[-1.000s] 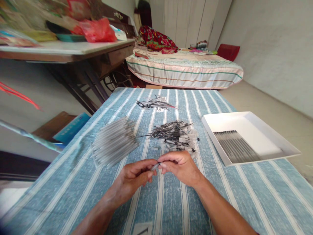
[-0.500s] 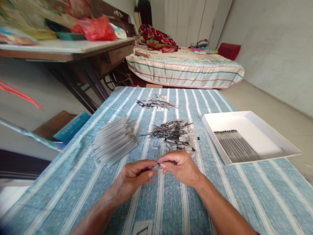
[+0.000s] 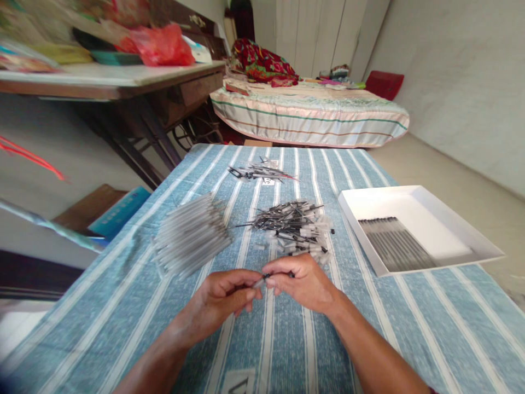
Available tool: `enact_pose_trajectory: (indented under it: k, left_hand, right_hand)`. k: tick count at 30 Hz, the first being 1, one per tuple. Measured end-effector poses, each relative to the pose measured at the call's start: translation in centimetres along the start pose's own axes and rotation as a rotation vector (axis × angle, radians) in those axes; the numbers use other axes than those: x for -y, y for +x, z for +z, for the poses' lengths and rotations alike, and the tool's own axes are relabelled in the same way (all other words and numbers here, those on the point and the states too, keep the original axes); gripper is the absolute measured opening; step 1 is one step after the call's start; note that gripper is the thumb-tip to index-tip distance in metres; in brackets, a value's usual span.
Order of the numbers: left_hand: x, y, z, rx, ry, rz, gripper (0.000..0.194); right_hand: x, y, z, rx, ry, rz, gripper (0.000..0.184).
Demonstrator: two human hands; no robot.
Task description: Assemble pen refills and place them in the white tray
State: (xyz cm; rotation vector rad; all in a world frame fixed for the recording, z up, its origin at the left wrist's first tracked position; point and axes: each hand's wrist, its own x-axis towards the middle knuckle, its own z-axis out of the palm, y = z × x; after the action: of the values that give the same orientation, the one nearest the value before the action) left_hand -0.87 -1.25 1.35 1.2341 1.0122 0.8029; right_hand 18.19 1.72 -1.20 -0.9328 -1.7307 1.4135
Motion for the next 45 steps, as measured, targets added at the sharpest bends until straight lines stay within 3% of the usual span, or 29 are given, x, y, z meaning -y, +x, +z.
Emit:
enact_pose_trajectory:
  k: [9,17,23,28,33,37,41,45]
  left_hand:
    - [0.46,-0.04,0.01,-0.017,0.088,-0.016,0.018]
    - [0.18,-0.08,0.03,0.001,0.183,-0.007,0.015]
    - [0.16,-0.08,0.03,-0.005,0.155,-0.012,0.014]
    - [0.27,-0.03,0.07,-0.004,0.158,-0.023,0.012]
    - [0.28,-0.02,0.04,0.008,0.199,-0.038,0.013]
    - [0.38,0.0,0.03,0.008,0.194,-0.046,0.013]
    - [0.31,0.03,0.09,0.011,0.192,-0.046,0.013]
    - [0.18,-0.02,0.23,0.011,0.19,-0.043,0.012]
  right_hand:
    - [0.81,0.18,-0.25,0.048,-0.177,0.02,0.016]
    - [0.6,0.21,-0.14,0.132,-0.237,0.107,0.038]
    - [0.66,0.23,-0.04,0.101,-0.095,0.085,0.018]
    - [0.55,0.12,0.07,0.089,-0.21,0.059,0.035]
    - [0.28,0.18,0.02,0.082,-0.108,0.109,0.02]
    - [0.38,0.18,0.12,0.071,-0.198,0.109,0.036]
    - [0.62,0.21,0.17,0.09,-0.109,0.151,0.02]
    - [0.49,0.2,0.1,0.113,-0.173,0.149,0.036]
